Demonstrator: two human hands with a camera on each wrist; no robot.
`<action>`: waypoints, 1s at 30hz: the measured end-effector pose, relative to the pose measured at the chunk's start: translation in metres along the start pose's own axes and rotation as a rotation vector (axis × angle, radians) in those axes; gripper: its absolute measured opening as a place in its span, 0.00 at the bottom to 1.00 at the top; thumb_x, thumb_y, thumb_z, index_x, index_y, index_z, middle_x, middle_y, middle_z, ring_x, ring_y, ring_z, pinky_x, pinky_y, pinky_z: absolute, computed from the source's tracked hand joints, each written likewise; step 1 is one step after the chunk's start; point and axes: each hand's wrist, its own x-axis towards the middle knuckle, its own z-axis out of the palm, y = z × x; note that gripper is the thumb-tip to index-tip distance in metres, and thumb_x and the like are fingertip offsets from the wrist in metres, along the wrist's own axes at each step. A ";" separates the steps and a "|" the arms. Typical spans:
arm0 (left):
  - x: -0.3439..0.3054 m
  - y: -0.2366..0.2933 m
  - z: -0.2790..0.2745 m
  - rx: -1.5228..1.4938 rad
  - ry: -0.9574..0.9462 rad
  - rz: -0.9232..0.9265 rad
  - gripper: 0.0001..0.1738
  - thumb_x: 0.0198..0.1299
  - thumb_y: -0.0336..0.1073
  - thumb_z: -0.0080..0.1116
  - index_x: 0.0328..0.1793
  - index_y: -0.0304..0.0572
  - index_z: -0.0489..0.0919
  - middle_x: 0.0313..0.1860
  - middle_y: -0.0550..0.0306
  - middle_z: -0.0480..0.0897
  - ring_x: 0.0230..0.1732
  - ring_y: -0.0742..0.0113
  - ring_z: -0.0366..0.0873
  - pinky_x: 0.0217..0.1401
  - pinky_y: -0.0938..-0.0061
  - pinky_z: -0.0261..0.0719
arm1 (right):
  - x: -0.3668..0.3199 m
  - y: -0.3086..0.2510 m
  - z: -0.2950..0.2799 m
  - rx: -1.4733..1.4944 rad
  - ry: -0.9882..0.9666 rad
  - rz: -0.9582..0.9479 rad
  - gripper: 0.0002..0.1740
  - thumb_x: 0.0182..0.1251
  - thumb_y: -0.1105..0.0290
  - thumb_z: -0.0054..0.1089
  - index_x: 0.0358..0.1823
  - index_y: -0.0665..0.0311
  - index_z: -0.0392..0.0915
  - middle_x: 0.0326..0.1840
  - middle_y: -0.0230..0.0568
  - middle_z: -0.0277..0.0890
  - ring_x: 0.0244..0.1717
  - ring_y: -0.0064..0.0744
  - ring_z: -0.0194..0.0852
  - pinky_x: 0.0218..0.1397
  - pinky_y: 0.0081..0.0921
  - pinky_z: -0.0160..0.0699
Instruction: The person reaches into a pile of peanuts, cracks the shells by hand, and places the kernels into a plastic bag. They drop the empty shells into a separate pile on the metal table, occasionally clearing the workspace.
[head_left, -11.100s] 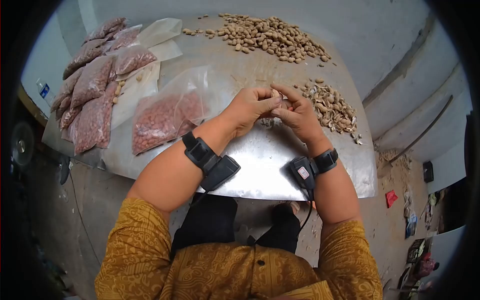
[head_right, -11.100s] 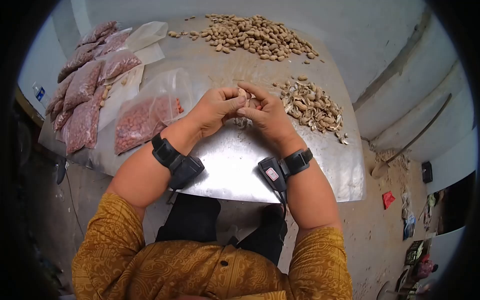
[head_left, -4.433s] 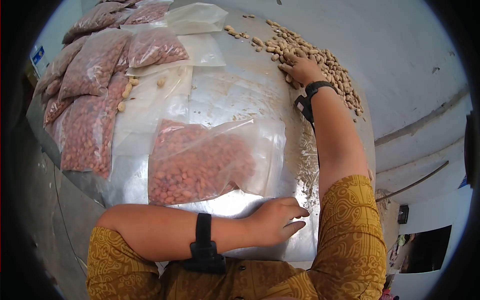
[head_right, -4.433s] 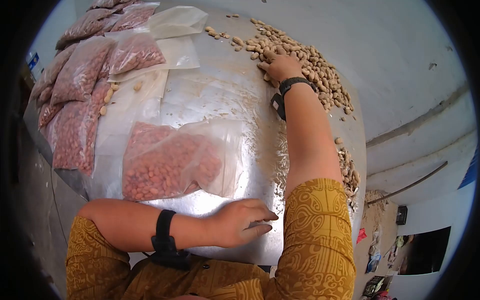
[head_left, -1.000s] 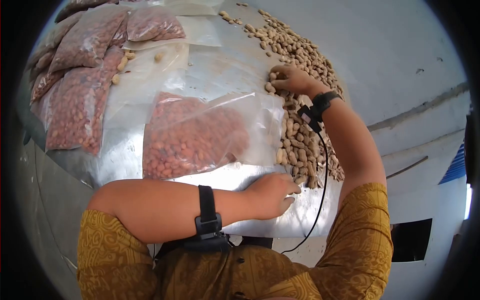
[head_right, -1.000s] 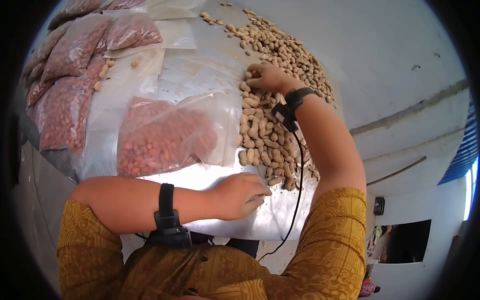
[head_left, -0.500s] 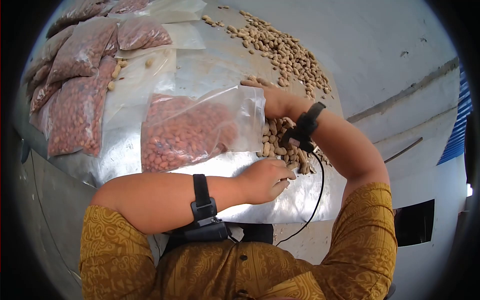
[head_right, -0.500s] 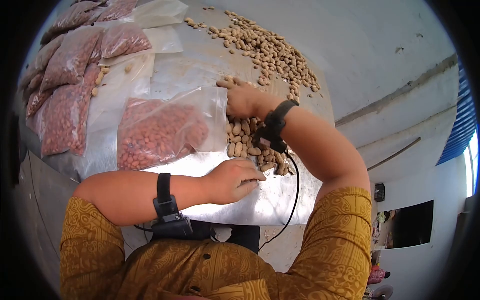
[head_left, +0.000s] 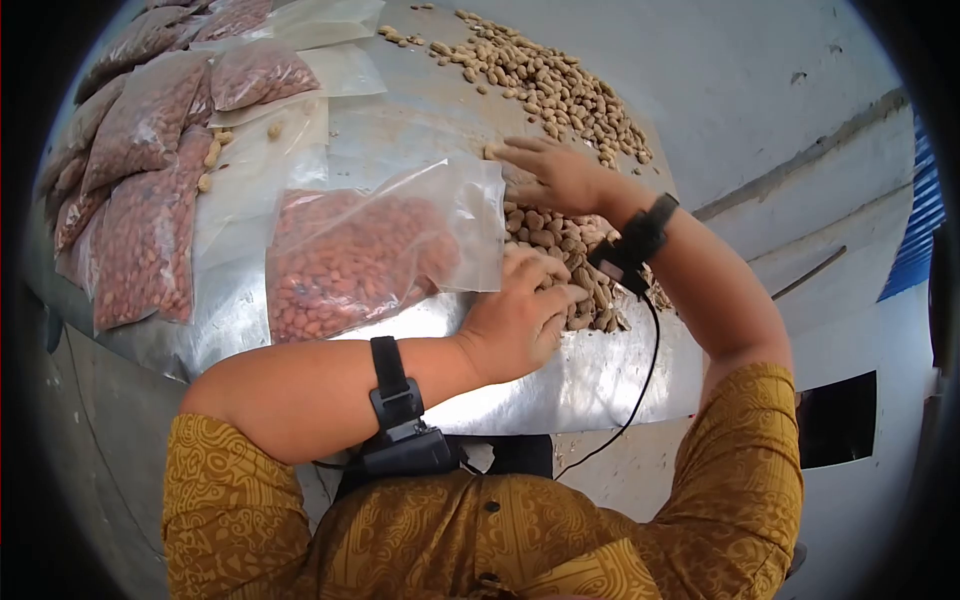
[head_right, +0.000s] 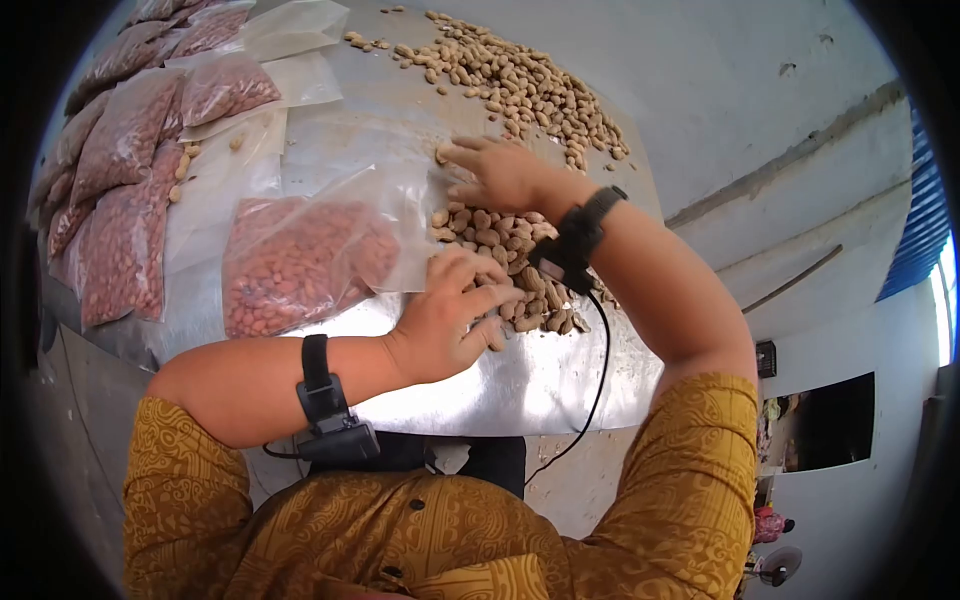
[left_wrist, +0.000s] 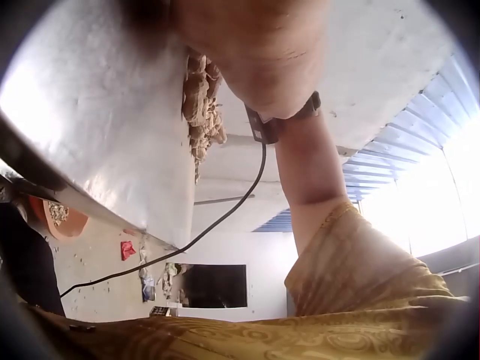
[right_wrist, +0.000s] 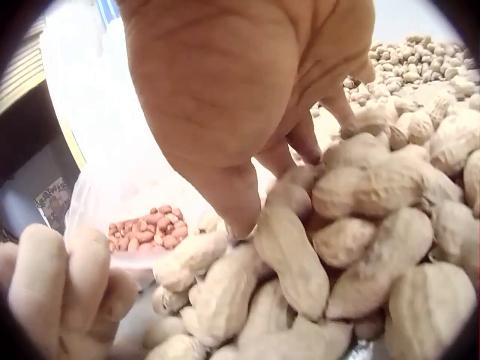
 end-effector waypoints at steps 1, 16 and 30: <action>0.001 0.002 -0.002 0.042 -0.006 -0.011 0.20 0.47 0.30 0.58 0.50 0.48 0.78 0.53 0.52 0.70 0.59 0.48 0.60 0.61 0.57 0.61 | 0.009 0.006 0.007 -0.089 0.033 -0.017 0.38 0.59 0.46 0.53 0.66 0.61 0.61 0.70 0.49 0.55 0.69 0.51 0.54 0.67 0.45 0.56; 0.009 -0.005 -0.007 0.120 -0.220 -0.270 0.36 0.55 0.37 0.56 0.72 0.52 0.57 0.73 0.32 0.38 0.73 0.31 0.33 0.72 0.47 0.43 | -0.053 0.090 -0.034 0.230 -0.058 0.517 0.29 0.58 0.71 0.52 0.64 0.60 0.66 0.61 0.52 0.69 0.61 0.46 0.67 0.62 0.33 0.67; 0.008 -0.011 -0.005 0.274 -0.223 -0.082 0.33 0.52 0.36 0.56 0.68 0.49 0.63 0.70 0.37 0.50 0.72 0.36 0.42 0.72 0.45 0.44 | -0.050 0.096 0.001 0.163 -0.104 0.475 0.32 0.49 0.76 0.60 0.62 0.62 0.69 0.50 0.47 0.77 0.51 0.36 0.76 0.56 0.30 0.72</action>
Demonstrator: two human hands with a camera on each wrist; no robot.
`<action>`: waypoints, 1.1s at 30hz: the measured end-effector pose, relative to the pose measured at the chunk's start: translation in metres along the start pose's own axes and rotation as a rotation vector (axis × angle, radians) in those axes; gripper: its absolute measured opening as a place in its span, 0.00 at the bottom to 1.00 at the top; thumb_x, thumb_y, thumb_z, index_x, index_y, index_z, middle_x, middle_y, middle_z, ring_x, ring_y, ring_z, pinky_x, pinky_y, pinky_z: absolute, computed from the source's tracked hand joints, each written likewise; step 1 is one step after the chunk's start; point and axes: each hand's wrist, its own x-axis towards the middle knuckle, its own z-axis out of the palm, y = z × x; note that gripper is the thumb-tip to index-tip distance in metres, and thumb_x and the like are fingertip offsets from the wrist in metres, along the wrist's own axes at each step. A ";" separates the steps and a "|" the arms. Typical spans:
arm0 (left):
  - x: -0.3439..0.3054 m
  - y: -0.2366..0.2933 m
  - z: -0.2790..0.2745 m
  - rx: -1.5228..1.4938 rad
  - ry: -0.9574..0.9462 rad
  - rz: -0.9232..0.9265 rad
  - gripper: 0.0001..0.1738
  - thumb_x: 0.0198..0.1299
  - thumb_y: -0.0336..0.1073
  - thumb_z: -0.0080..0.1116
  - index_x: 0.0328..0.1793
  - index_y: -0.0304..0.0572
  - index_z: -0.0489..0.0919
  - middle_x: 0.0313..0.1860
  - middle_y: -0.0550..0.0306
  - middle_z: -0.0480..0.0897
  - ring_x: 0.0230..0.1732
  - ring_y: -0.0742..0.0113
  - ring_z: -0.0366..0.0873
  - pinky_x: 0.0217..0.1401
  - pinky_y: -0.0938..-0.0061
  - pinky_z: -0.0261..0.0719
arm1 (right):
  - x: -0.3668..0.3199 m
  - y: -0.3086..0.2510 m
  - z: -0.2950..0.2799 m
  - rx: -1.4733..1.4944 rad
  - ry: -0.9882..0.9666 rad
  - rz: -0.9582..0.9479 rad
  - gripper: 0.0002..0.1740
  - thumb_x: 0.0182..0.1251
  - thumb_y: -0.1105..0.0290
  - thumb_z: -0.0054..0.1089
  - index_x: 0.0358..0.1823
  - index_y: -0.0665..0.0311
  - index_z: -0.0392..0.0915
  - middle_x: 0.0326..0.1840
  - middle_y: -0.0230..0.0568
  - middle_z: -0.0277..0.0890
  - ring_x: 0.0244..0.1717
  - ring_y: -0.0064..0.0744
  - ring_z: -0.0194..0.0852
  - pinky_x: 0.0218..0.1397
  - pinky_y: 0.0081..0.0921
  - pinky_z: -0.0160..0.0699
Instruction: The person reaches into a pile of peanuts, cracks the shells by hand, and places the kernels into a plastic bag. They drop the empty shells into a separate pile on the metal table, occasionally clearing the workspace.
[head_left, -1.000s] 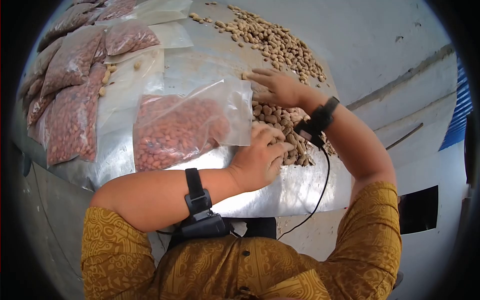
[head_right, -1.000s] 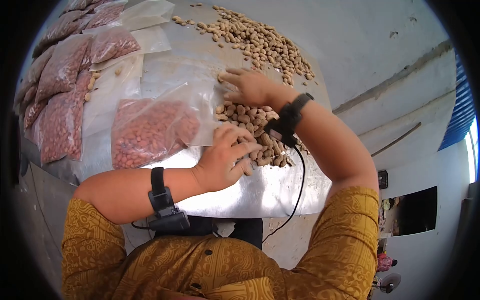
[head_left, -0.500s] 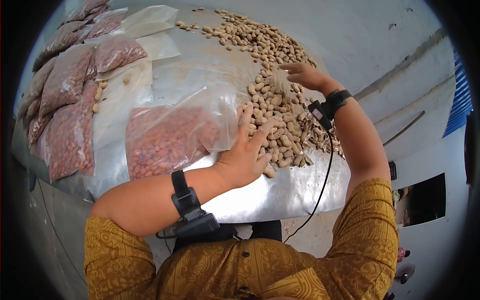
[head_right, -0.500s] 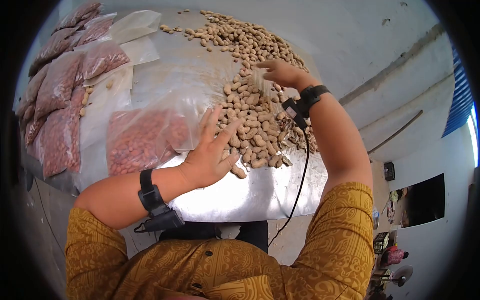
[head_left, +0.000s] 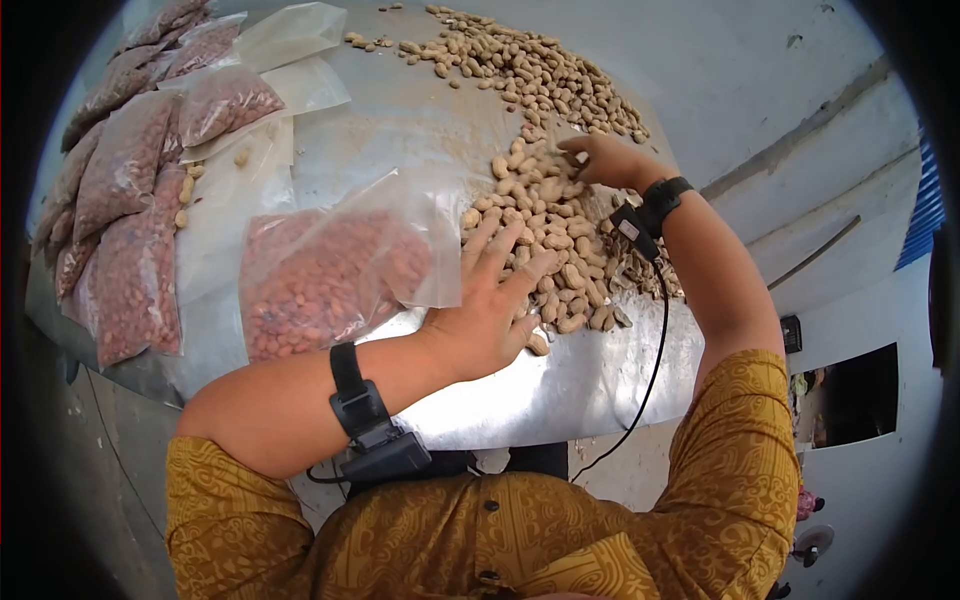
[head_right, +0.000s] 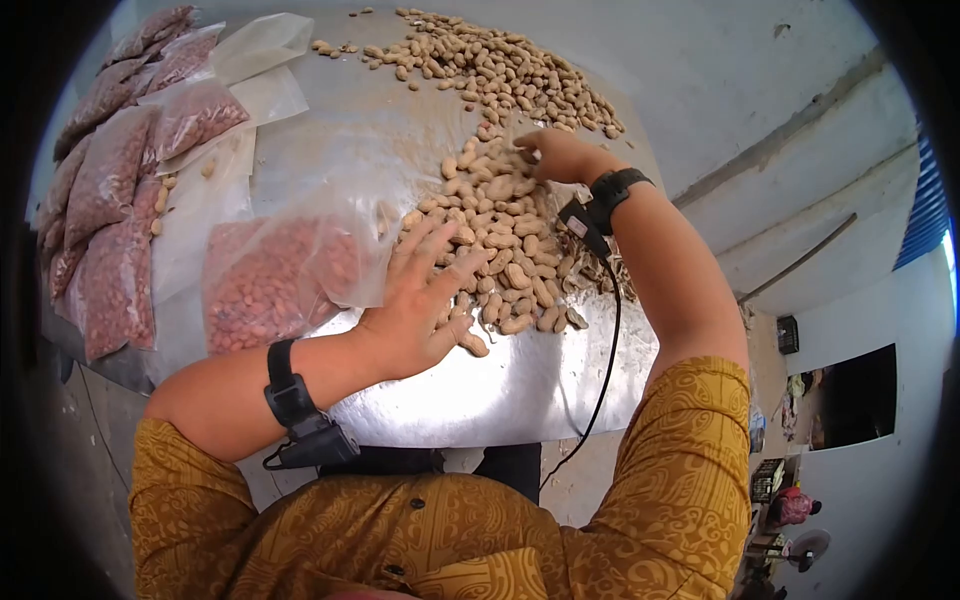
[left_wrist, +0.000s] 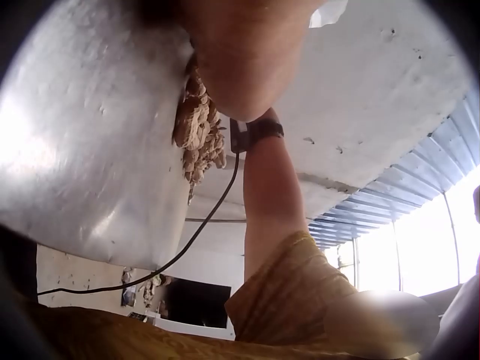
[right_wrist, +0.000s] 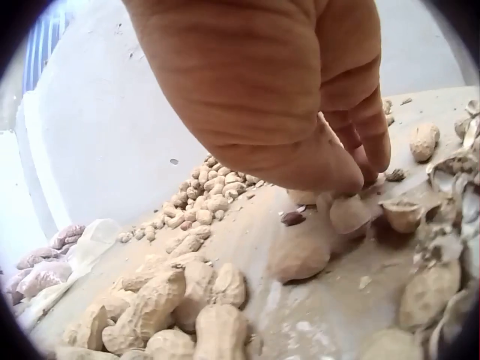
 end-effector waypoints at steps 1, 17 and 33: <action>0.000 0.000 0.000 -0.006 -0.001 -0.001 0.33 0.52 0.35 0.56 0.67 0.49 0.64 0.70 0.38 0.51 0.72 0.37 0.42 0.72 0.45 0.44 | -0.001 -0.006 -0.002 0.059 0.017 -0.037 0.32 0.50 0.77 0.59 0.62 0.62 0.69 0.48 0.45 0.78 0.51 0.32 0.76 0.55 0.28 0.73; -0.003 0.002 0.001 0.015 -0.019 -0.005 0.33 0.52 0.36 0.56 0.67 0.49 0.64 0.70 0.40 0.52 0.73 0.38 0.41 0.72 0.46 0.42 | -0.121 0.012 0.030 -0.067 -0.003 -0.155 0.07 0.45 0.71 0.64 0.28 0.63 0.80 0.33 0.44 0.76 0.38 0.43 0.75 0.43 0.34 0.73; -0.003 0.002 0.001 0.021 -0.070 -0.038 0.36 0.52 0.35 0.56 0.70 0.52 0.61 0.70 0.43 0.53 0.73 0.37 0.40 0.73 0.46 0.41 | -0.087 0.002 0.036 -0.134 0.130 -0.012 0.12 0.50 0.71 0.59 0.38 0.65 0.79 0.33 0.48 0.79 0.37 0.47 0.76 0.42 0.36 0.74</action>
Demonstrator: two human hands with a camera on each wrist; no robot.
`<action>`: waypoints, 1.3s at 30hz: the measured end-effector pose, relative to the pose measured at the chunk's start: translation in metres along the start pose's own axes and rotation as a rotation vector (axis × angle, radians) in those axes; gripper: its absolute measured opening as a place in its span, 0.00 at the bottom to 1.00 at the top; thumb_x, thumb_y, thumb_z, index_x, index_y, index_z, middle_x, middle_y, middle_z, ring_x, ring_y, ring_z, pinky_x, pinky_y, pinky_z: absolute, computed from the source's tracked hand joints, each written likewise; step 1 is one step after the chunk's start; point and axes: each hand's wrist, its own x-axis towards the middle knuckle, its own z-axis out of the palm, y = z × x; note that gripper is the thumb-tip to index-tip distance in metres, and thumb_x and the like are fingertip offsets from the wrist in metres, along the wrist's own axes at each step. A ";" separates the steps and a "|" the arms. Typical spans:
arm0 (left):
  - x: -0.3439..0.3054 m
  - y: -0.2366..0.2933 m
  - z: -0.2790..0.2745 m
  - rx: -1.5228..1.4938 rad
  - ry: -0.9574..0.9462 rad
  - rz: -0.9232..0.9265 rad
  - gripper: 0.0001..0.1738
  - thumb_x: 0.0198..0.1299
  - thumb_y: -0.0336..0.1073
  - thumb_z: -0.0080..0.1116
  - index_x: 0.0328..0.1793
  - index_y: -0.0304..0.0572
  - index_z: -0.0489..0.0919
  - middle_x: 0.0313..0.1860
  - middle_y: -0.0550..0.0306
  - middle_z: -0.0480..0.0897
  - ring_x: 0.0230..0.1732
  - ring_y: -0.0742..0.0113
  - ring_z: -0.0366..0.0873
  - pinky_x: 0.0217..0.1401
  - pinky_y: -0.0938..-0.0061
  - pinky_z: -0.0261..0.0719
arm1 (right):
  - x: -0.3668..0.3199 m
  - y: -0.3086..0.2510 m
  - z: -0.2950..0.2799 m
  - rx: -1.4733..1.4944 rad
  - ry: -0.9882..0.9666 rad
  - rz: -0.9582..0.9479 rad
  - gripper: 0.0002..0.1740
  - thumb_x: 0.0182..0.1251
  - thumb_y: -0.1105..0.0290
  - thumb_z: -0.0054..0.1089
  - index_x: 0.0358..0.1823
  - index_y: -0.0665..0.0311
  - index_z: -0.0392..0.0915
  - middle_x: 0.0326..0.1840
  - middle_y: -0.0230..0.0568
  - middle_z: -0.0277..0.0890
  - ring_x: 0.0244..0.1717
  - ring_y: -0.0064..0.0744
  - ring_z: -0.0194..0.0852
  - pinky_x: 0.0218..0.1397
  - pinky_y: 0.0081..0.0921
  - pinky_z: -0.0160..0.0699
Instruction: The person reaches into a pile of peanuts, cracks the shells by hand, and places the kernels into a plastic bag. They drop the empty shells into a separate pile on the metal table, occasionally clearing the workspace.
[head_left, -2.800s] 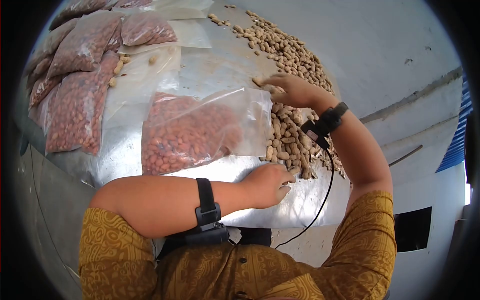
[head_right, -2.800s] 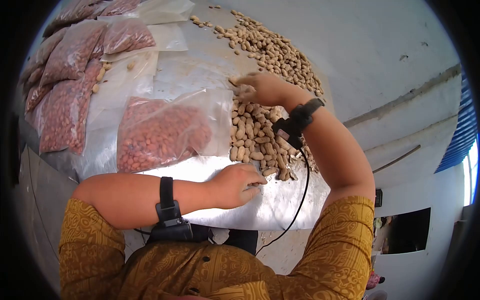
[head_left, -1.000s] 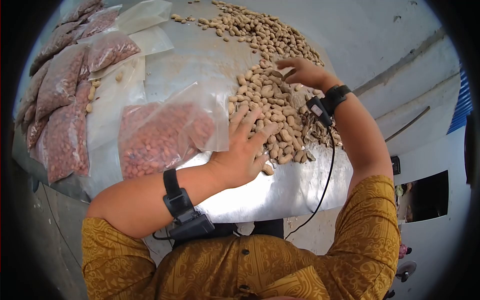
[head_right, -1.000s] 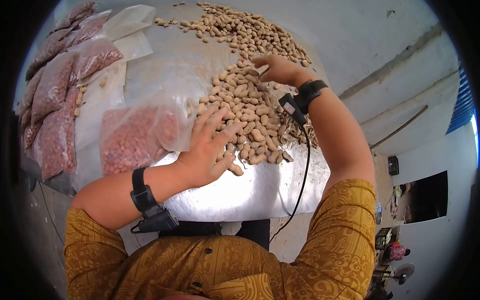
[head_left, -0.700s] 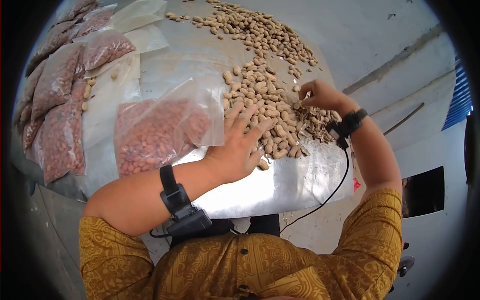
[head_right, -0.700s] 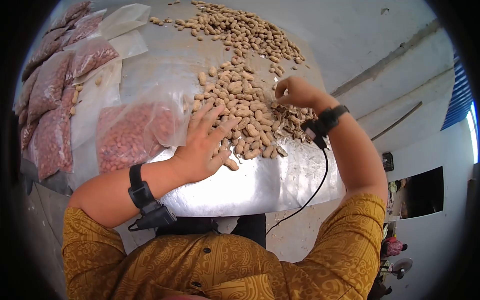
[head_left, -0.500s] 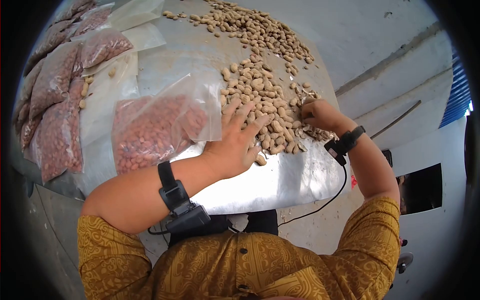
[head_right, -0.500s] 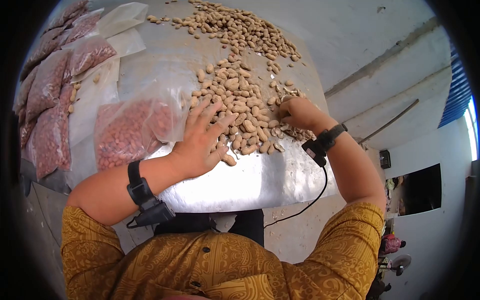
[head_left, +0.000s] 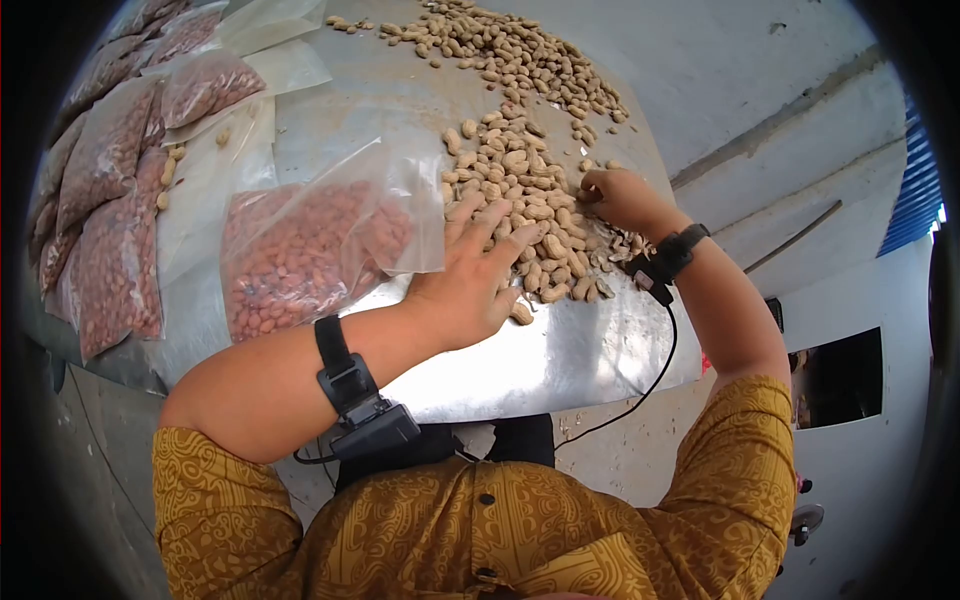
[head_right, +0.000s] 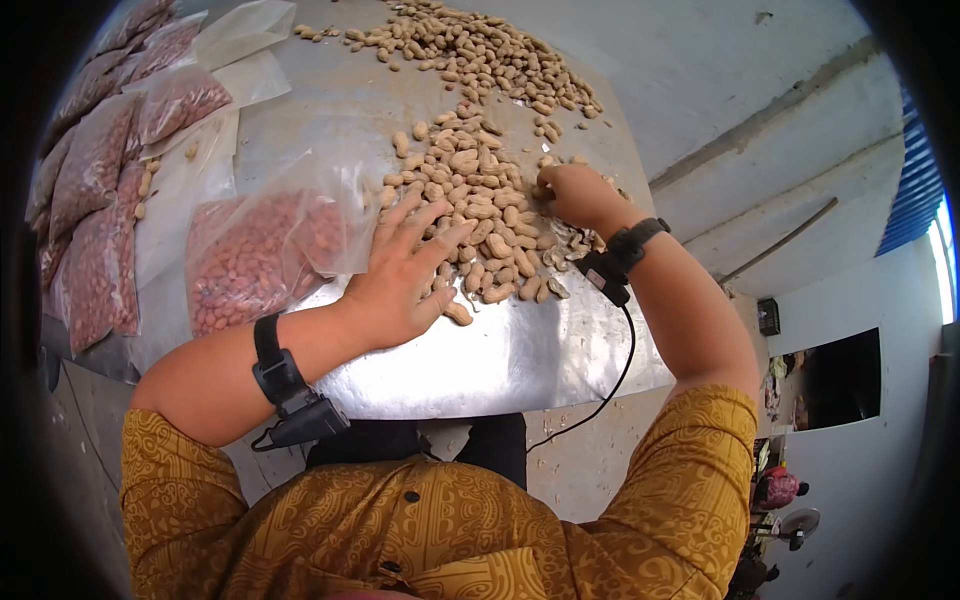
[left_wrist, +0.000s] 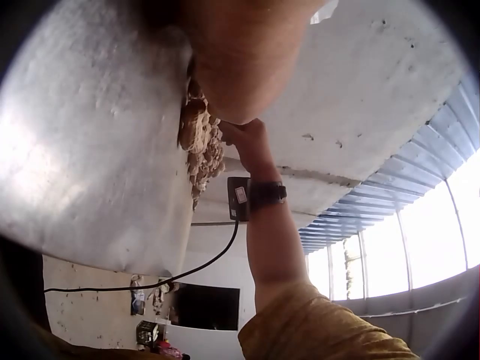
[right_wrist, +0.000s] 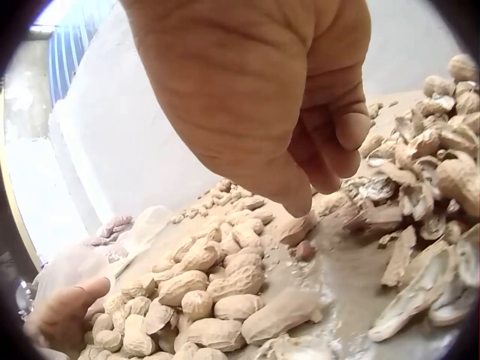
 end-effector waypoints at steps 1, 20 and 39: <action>0.000 0.000 0.000 -0.005 0.001 -0.001 0.36 0.52 0.35 0.56 0.70 0.52 0.61 0.70 0.43 0.53 0.73 0.38 0.40 0.73 0.46 0.42 | 0.006 0.003 0.006 -0.039 0.011 -0.020 0.12 0.51 0.72 0.58 0.38 0.65 0.79 0.33 0.48 0.79 0.37 0.48 0.76 0.42 0.36 0.75; -0.001 -0.001 0.004 -0.064 0.023 0.026 0.36 0.51 0.34 0.58 0.69 0.51 0.62 0.70 0.42 0.53 0.72 0.36 0.41 0.72 0.47 0.47 | 0.065 0.008 -0.011 0.113 -0.072 0.017 0.17 0.52 0.73 0.61 0.47 0.64 0.79 0.38 0.45 0.81 0.39 0.40 0.78 0.45 0.32 0.75; 0.001 -0.004 0.015 -0.168 0.092 0.005 0.38 0.46 0.32 0.60 0.68 0.48 0.64 0.66 0.39 0.58 0.67 0.34 0.50 0.68 0.44 0.51 | 0.162 0.120 0.002 -0.133 0.041 0.434 0.45 0.52 0.85 0.50 0.73 0.55 0.47 0.66 0.52 0.62 0.68 0.46 0.58 0.66 0.36 0.63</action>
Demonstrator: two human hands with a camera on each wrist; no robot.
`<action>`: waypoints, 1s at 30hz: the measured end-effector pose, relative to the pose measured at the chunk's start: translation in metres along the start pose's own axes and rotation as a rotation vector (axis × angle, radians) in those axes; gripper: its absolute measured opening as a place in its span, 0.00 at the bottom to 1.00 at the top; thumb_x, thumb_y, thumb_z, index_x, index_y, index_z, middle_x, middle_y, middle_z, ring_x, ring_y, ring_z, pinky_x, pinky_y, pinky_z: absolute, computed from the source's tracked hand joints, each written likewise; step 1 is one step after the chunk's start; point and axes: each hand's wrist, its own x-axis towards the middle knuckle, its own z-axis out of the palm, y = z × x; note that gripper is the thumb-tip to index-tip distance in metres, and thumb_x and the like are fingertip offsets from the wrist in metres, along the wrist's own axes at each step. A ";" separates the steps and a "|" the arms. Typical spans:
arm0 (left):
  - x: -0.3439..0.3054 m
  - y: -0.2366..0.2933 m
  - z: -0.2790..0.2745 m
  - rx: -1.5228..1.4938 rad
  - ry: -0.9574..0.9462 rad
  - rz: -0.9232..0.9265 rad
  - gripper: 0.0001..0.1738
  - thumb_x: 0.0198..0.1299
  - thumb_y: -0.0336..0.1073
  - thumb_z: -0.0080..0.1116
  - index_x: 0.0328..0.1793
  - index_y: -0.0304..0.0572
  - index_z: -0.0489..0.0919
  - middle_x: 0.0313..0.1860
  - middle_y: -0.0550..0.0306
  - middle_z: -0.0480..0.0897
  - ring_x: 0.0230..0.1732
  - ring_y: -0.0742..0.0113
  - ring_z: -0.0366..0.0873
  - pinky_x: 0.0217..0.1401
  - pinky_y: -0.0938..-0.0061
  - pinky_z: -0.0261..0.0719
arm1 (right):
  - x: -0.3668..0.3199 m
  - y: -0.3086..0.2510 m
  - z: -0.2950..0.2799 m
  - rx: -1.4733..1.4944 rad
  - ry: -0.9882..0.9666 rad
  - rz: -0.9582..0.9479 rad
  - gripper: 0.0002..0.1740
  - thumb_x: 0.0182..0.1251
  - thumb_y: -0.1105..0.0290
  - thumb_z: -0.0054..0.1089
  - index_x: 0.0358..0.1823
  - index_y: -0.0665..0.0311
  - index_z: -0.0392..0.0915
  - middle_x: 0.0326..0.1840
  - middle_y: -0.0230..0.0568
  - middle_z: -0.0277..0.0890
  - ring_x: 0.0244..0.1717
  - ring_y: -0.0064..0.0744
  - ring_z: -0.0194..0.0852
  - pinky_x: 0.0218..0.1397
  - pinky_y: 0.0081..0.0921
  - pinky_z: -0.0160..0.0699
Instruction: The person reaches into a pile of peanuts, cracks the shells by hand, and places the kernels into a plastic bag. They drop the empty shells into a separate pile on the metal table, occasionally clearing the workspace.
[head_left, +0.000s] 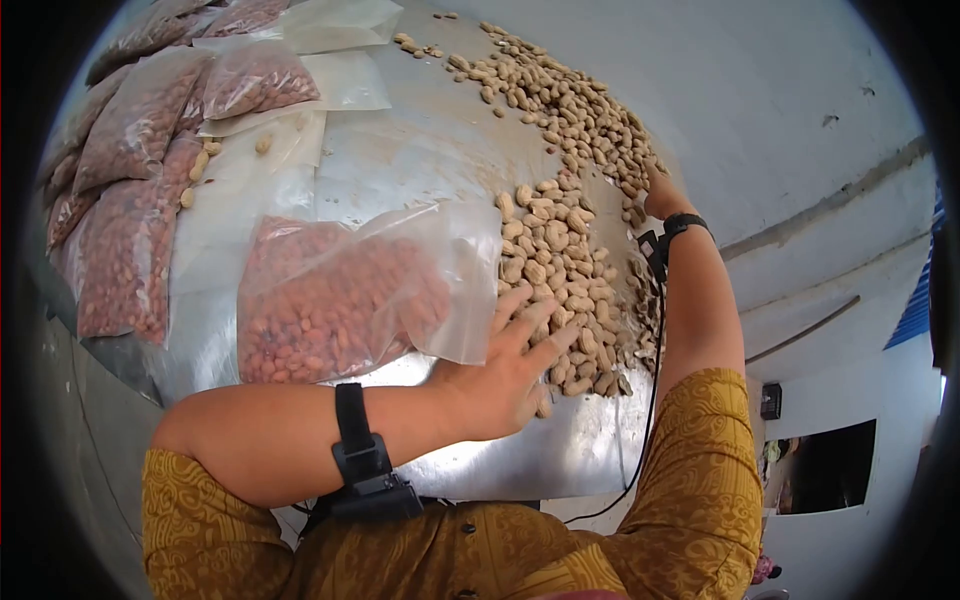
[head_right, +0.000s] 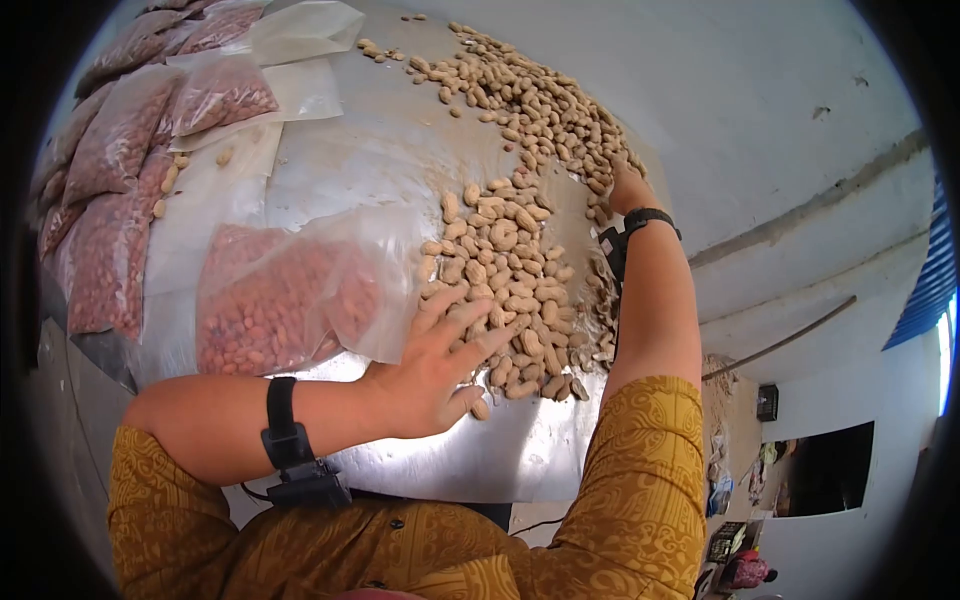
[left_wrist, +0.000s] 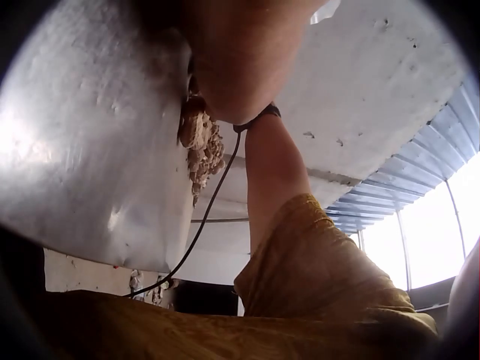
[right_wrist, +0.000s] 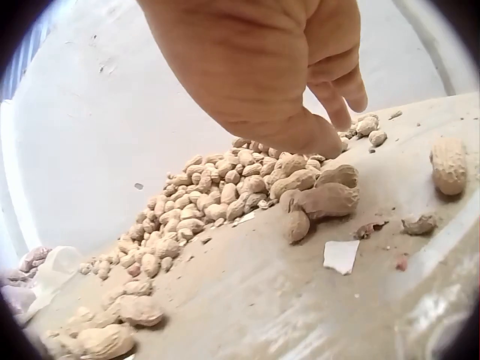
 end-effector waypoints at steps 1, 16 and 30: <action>0.000 0.000 0.000 -0.003 0.002 0.001 0.38 0.46 0.32 0.60 0.68 0.48 0.64 0.66 0.39 0.59 0.67 0.34 0.50 0.68 0.44 0.51 | 0.001 -0.004 0.002 -0.014 -0.018 0.010 0.44 0.52 0.85 0.51 0.72 0.56 0.47 0.66 0.52 0.62 0.68 0.46 0.59 0.66 0.36 0.64; -0.001 0.000 -0.001 0.037 -0.028 0.002 0.37 0.47 0.33 0.60 0.68 0.47 0.64 0.66 0.38 0.57 0.68 0.34 0.47 0.69 0.45 0.49 | -0.079 -0.051 -0.066 0.632 -0.325 -0.339 0.38 0.45 0.87 0.52 0.64 0.59 0.65 0.52 0.38 0.67 0.39 0.26 0.76 0.40 0.23 0.79; -0.002 0.003 -0.009 0.085 -0.063 0.009 0.36 0.48 0.35 0.60 0.67 0.48 0.64 0.67 0.42 0.57 0.70 0.40 0.45 0.71 0.50 0.51 | -0.156 -0.064 -0.075 0.733 -0.469 -0.269 0.35 0.53 0.82 0.53 0.66 0.63 0.61 0.50 0.44 0.72 0.40 0.29 0.79 0.41 0.21 0.82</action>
